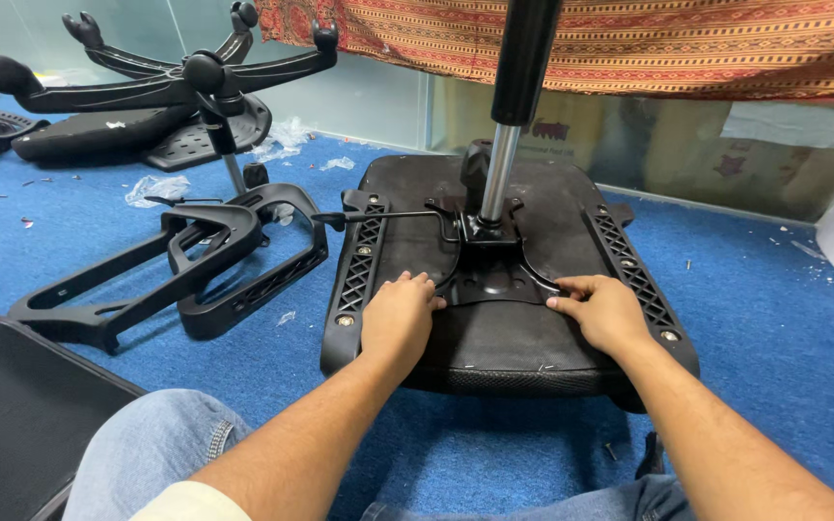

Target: The person attaches a black plastic frame to the underside of an office chair seat using a screwdriver and screws. They then place the chair base with gas lift onto the seat and secure it with additional screws.

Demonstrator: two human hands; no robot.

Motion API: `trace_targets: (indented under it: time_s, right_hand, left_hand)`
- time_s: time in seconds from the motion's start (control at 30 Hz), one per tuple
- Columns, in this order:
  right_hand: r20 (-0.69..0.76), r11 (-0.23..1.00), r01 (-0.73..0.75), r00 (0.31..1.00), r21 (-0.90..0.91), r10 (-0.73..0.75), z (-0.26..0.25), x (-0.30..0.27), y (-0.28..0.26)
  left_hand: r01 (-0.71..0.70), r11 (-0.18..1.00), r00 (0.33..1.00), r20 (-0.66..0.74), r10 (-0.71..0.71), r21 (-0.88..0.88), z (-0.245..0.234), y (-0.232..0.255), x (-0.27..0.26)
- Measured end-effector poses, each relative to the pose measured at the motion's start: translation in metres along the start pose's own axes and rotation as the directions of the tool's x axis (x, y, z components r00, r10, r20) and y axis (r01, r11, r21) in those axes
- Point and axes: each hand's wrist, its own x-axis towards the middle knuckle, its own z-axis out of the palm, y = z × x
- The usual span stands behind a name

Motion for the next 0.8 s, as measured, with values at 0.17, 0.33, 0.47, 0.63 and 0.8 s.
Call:
trace_targets:
  time_s: [0.17,0.33,0.47,0.63,0.8]
  right_hand:
    - [0.020,0.999,-0.032,0.999,-0.018,0.033,-0.001,0.003,-0.006]
    - [-0.004,0.998,-0.031,1.000,-0.053,0.031,0.002,0.007,-0.004]
    - [-0.028,0.998,-0.005,1.000,-0.070,0.003,0.006,0.009,0.001]
    - [-0.041,0.997,0.001,0.999,-0.078,-0.004,0.007,0.010,0.002]
    - [-0.032,0.997,-0.030,0.999,-0.072,0.027,0.005,0.009,-0.005]
  left_hand:
    - [-0.065,0.997,0.997,-0.031,0.066,0.038,0.004,-0.004,0.007]
    - [0.006,1.000,0.999,-0.032,-0.006,0.001,0.009,-0.006,0.012]
    - [0.009,1.000,1.000,-0.025,-0.009,-0.017,0.011,-0.010,0.016]
    - [0.011,0.998,0.998,-0.060,-0.014,-0.063,0.019,-0.016,0.019]
    - [-0.047,0.999,0.995,-0.086,0.046,-0.008,0.017,-0.017,0.021]
